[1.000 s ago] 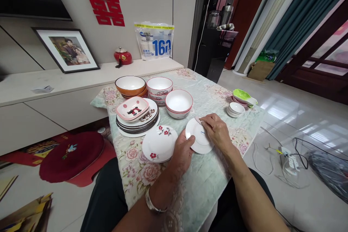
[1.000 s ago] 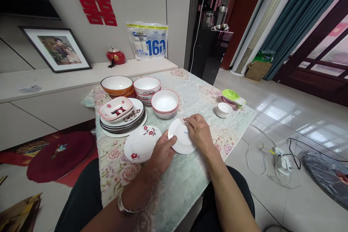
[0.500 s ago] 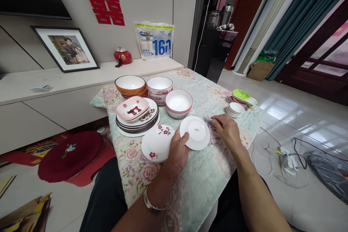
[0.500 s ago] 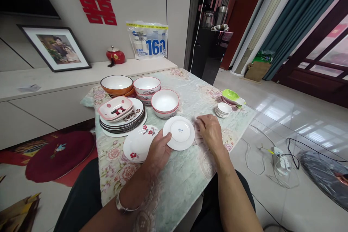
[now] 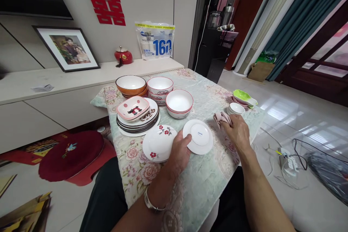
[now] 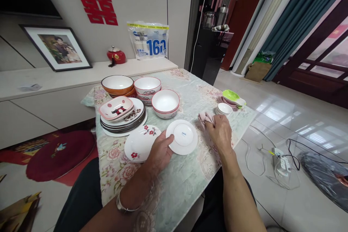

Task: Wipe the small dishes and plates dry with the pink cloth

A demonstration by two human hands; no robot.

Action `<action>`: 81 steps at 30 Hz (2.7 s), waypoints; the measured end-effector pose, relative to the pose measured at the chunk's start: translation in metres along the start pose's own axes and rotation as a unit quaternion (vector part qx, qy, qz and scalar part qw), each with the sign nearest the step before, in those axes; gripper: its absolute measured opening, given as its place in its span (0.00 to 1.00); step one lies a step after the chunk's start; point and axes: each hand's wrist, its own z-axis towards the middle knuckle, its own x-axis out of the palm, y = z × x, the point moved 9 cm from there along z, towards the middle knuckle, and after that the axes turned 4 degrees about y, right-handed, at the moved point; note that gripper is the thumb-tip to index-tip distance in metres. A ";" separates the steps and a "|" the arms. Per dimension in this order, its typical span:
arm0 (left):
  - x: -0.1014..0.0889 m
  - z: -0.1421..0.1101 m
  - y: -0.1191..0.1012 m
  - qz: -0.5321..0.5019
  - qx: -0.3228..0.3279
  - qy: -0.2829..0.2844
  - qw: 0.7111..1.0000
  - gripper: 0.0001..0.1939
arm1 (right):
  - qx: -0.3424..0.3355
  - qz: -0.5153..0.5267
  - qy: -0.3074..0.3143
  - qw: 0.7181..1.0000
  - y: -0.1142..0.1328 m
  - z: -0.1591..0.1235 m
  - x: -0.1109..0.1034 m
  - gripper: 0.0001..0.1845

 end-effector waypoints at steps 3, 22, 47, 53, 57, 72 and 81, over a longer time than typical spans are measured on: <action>0.005 -0.002 0.005 0.013 -0.023 0.019 0.999 0.24 | -0.106 0.052 0.033 0.992 0.038 -0.009 0.014 0.10; 0.024 -0.006 0.008 0.009 -0.034 0.125 0.992 0.31 | -0.341 0.248 0.227 0.878 0.142 -0.045 0.024 0.07; 0.027 -0.006 0.004 -0.065 -0.080 0.144 0.984 0.17 | -0.347 0.263 0.337 0.835 0.136 -0.055 0.019 0.09; 0.023 -0.001 0.012 -0.093 -0.116 0.100 0.984 0.18 | -0.308 0.315 0.399 0.804 0.114 -0.057 0.019 0.08; 0.017 0.000 0.012 -0.078 -0.088 0.074 0.990 0.17 | -0.227 0.345 0.349 0.841 0.093 -0.040 0.026 0.06; 0.015 -0.001 0.012 -0.048 -0.047 0.073 0.995 0.25 | -0.089 0.281 0.135 0.946 0.064 -0.009 0.030 0.10; 0.009 0.002 0.003 -0.064 0.007 0.026 0.998 0.31 | -0.004 0.147 0.187 0.971 0.044 -0.019 0.040 0.18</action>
